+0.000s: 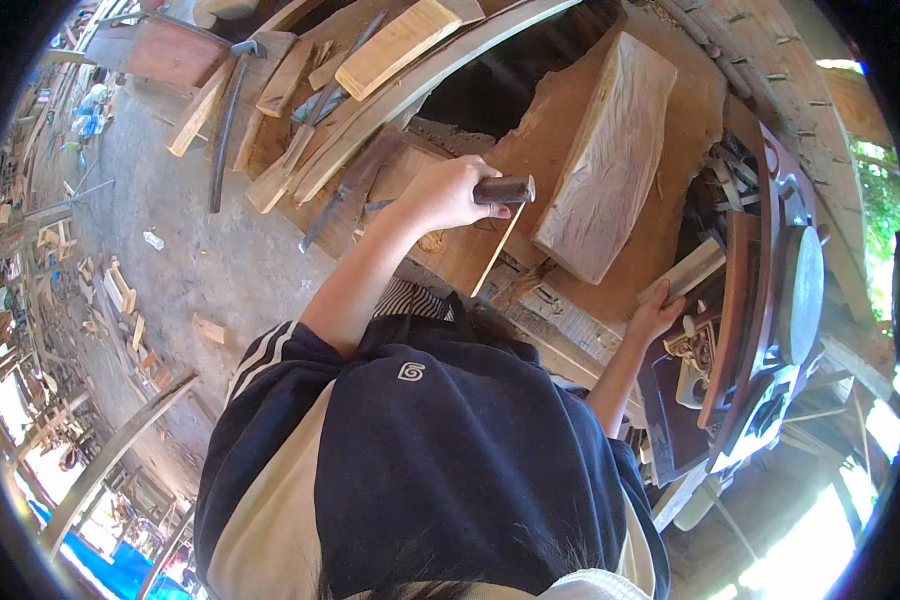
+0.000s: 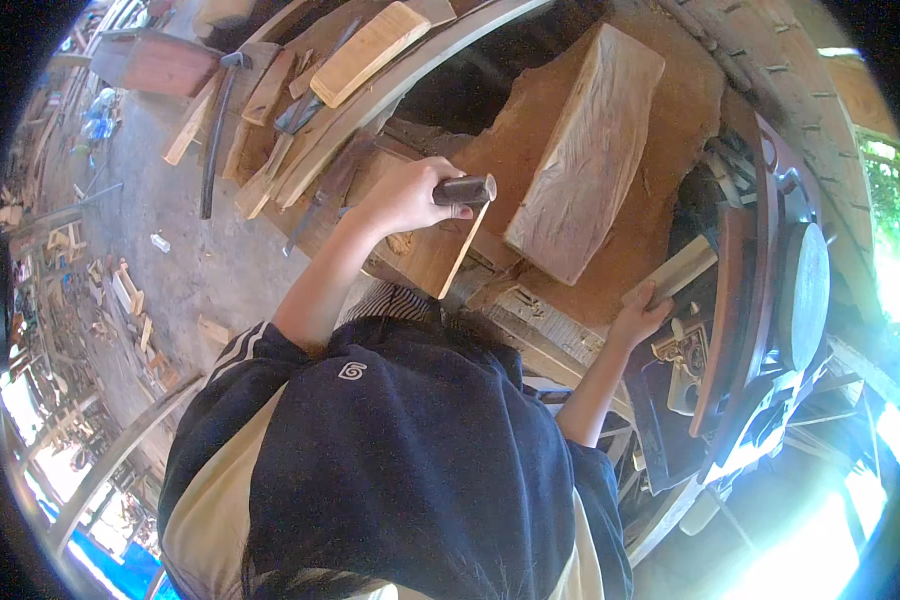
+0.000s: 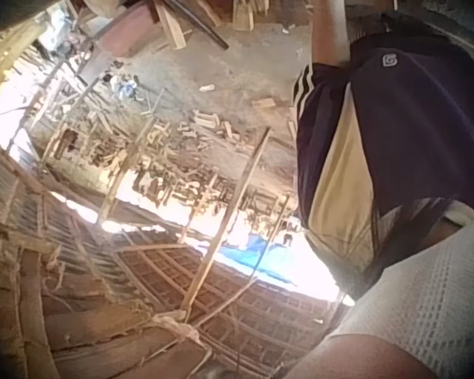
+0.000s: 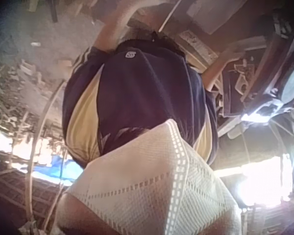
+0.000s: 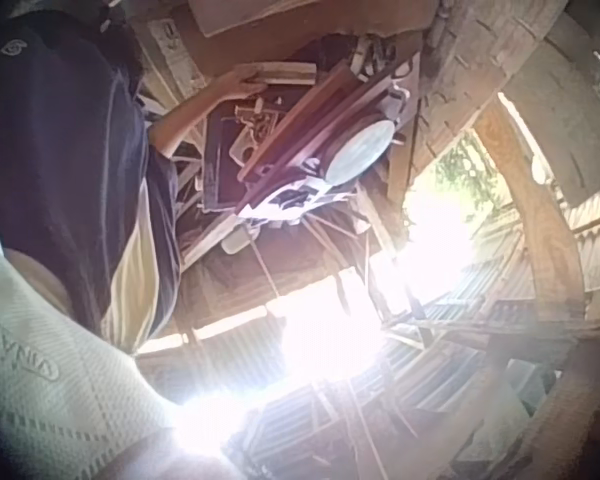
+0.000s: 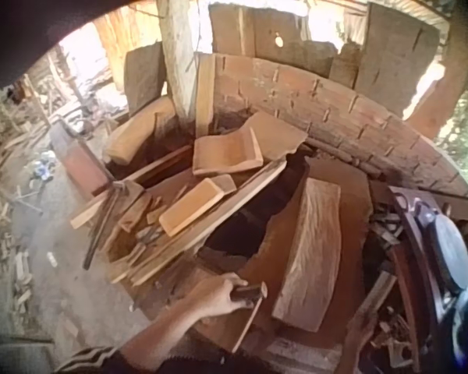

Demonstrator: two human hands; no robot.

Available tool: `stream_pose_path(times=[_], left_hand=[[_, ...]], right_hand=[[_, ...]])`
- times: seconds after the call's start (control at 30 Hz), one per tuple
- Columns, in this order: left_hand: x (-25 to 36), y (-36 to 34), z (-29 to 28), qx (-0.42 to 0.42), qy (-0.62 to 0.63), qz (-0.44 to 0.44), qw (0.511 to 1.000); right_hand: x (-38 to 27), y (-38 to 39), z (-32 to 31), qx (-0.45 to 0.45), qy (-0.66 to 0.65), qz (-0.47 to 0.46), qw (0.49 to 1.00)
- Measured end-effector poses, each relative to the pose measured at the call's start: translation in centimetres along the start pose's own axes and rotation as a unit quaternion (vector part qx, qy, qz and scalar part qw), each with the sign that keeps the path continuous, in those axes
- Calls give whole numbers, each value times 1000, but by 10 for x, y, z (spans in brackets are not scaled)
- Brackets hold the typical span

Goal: The recorder uses a chisel and mallet to carve a butterfly design into a piece of wood.

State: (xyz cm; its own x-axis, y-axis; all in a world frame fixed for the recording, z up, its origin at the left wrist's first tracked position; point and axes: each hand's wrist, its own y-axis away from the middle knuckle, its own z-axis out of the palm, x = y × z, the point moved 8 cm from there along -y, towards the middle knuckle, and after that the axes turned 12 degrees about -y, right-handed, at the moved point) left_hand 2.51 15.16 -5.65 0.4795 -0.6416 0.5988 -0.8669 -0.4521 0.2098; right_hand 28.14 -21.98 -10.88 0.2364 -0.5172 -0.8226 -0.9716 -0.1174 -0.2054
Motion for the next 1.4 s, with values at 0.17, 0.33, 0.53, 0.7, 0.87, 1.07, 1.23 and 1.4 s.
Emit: stream_pose_path(times=[0.17,0.33,0.53,0.7,0.87,1.07,1.23,1.4], left_hand=[[1,2,-6,-9,13,-6,1000],[-7,4,-3,2,37,-46,998],[15,38,-13,172,1,-3,985],[59,62,-20,224,-48,40,972],[102,52,-13,233,9,149,961],[108,37,-13,341,22,168,925],[106,30,-18,396,2,148,906],[108,31,-17,425,-30,162,890]], right_hand=[[-16,26,22,-29,-67,38,997],[-23,31,25,-32,-7,31,999],[-46,39,22,-44,-30,34,998],[-116,61,25,-59,-124,-7,990],[-159,73,21,-94,-209,29,973],[-196,73,11,-123,-242,-15,962],[-233,69,3,-108,-198,-51,973],[-251,69,-2,-124,-169,-131,969]])
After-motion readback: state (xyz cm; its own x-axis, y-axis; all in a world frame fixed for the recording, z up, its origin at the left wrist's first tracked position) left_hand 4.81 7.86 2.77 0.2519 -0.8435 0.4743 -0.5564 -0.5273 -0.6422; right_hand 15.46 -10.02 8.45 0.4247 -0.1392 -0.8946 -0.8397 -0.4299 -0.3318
